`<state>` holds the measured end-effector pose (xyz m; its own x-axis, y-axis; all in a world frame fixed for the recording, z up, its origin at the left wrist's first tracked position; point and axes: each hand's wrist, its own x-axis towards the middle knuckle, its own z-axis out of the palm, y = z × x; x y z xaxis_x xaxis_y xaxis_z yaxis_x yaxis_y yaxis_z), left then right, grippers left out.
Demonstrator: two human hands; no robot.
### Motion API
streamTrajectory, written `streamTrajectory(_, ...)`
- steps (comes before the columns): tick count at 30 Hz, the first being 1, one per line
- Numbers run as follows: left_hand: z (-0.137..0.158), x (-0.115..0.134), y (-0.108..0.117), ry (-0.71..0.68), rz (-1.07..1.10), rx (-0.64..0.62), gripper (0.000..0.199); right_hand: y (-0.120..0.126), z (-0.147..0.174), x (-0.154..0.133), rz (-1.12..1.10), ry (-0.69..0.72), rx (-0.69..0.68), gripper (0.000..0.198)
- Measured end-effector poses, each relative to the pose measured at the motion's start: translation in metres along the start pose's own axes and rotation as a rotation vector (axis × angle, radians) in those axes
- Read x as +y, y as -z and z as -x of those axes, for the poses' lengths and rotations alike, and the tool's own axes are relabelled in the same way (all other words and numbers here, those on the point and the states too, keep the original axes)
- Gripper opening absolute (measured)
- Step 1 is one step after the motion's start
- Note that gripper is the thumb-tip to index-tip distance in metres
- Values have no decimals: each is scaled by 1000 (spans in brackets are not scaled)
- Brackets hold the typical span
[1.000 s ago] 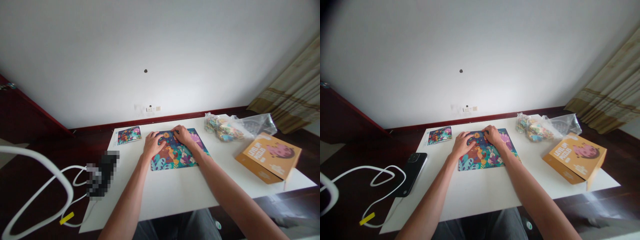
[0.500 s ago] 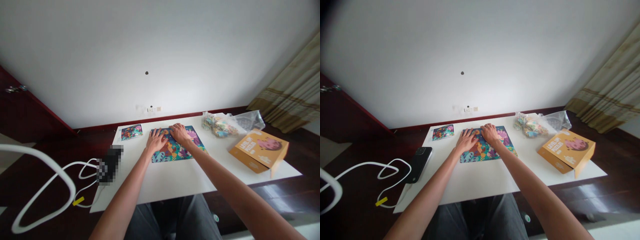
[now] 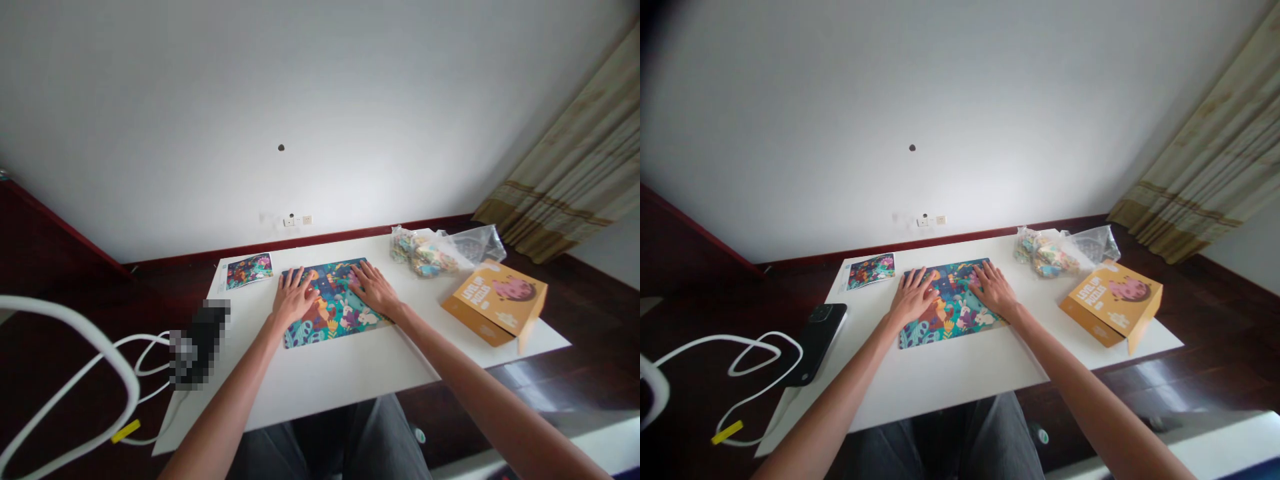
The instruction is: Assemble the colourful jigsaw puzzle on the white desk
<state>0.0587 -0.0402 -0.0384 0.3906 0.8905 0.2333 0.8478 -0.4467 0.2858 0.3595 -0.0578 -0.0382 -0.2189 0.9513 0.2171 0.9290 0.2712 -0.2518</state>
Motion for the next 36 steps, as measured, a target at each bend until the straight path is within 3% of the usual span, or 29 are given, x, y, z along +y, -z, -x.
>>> streamTrajectory(6, 27, -9, 14, 40, -156, -44, 68, -5, -1, -32, 27, 47, -66, 82)
streamTrajectory(10, 27, -6, 17, 63, -221, -80, 72, -4, -2, -43, 61, 8, -109, 89)
streamTrajectory(23, -16, 4, -10, -72, -90, -51, 66, -15, -11, -76, 167, -89, -113, 82)
streamTrajectory(30, -25, 2, -1, -124, -12, -23, 55, -17, -17, -79, 157, -131, -128, 83)
streamTrajectory(36, -13, 16, 14, -189, 180, 51, 51, -12, -16, -78, 125, -117, -129, 84)
